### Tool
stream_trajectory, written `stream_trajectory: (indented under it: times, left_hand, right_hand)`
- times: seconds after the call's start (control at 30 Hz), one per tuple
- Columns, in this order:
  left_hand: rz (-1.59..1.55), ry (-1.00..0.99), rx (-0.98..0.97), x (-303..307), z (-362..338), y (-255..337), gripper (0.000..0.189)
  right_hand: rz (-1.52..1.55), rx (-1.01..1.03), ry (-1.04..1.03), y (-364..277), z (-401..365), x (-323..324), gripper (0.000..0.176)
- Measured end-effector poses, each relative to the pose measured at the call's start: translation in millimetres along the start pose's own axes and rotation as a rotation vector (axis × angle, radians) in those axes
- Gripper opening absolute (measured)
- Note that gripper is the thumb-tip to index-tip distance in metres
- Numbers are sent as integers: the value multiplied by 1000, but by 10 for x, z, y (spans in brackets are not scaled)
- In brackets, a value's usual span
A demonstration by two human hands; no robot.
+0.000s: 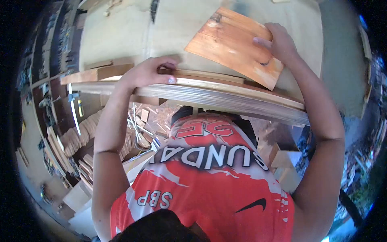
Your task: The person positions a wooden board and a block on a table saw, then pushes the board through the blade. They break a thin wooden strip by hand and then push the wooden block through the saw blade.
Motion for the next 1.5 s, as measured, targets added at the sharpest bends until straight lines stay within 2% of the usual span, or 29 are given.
stream_trajectory:
  times: [0.07, 0.2, 0.27, 0.3, 0.33, 0.4, 0.43, 0.47, 0.53, 0.7, 0.77, 0.87, 0.93, 0.97, 1.03, 1.1, 1.17, 1.2, 1.23, 1.27, 1.3, 1.33, 1.37, 1.43, 1.47, 1.5]
  left_hand:
    - [7, 34, -4, -28, -44, 27, 64]
    - [226, 256, -30, -12, -290, 191, 53]
    - [474, 619, -112, -55, -564, 236, 45]
    - [527, 759, -179, -121, -682, 223, 34]
    - [529, 765, -171, -223, -745, 164, 34]
    - [517, 918, -127, -377, -924, 27, 25]
    - [539, 1012, -200, -476, -942, 4, 20]
    - [655, 1109, -216, -535, -965, 43, 16]
    - [654, 1255, -210, -563, -839, -94, 12]
    - [651, 1361, -265, -570, -802, -201, 16]
    - [645, 1296, -227, -558, -799, -247, 17]
    - [588, 1375, -312, -553, -830, -261, 17]
    - [601, 1484, -665, -666, -1006, -255, 16]
    - [580, 1509, -670, -803, -1076, -345, 16]
    - [562, 1317, -619, -1247, -977, -477, 14]
    - [343, 1290, -769, -1711, -959, -945, 8]
    - [-113, 1427, -542, -1839, -593, -1881, 11]
    - [-315, 1653, -437, -1809, -339, -2392, 11]
    - [-857, 1556, -379, -1729, 172, -3010, 14]
    - [-836, 1560, -413, -1566, 601, -3537, 24]
    - [-903, 1511, -374, -1318, 615, -3624, 29]
    - [-967, 1462, -316, -1124, 623, -3658, 33]
    - [-934, 1433, -348, -989, 748, -3724, 33]
    - [-1439, 1486, -465, -918, 1153, -4068, 38]
    - [-1404, 1461, -478, -848, 1044, -3985, 38]
    - [-1514, 1397, -585, -849, 855, -3832, 38]
  right_hand:
    - [-2, 45, 8, -105, 92, -51, 62]
    - [-37, 119, -25, -378, 335, -178, 64]
    - [-60, 169, -27, -561, 459, -224, 64]
    - [-80, 208, -39, -652, 508, -252, 64]
    - [-78, 218, -39, -694, 539, -266, 64]
    - [-139, 220, -39, -798, 607, -292, 65]
    - [-142, 235, -38, -829, 627, -285, 65]
    - [-159, 217, -71, -818, 652, -288, 64]
    - [-194, 222, -117, -827, 621, -328, 64]
    - [-179, 170, -44, -990, 567, -344, 59]
    - [-174, 157, -72, -855, 687, -421, 61]
    - [-121, -37, -84, -781, 743, -449, 64]
    - [-128, 3, -56, -571, 855, -510, 65]
    - [-103, 21, -27, -508, 880, -494, 66]
    - [-231, 0, -6, -602, 820, -442, 66]
    - [-335, -31, 29, -558, 853, -426, 66]
    - [149, 14, -91, -267, 932, -544, 64]
    - [165, 48, -84, -176, 947, -628, 62]
    - [178, 80, -61, -141, 950, -594, 61]
    - [-16, 33, -1, -268, 886, -535, 57]
    - [136, 16, -34, -337, 845, -549, 58]
    - [34, 70, 9, -20, 1006, -594, 59]
    - [69, 40, -9, -193, 932, -586, 61]
    - [-5, -65, 21, -491, 778, -532, 64]
    - [-89, -151, 11, -601, 707, -520, 66]
    - [-64, -169, 39, -692, 649, -493, 66]
Point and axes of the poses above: each hand's wrist, its own z-axis towards the middle knuckle, its own x-axis out of the back of the hand, y = z × x, the point moved 5 cm from there along z, towards the middle knuckle, and after that the axes turned 15 degrees about -y, right-handed, at the moved point
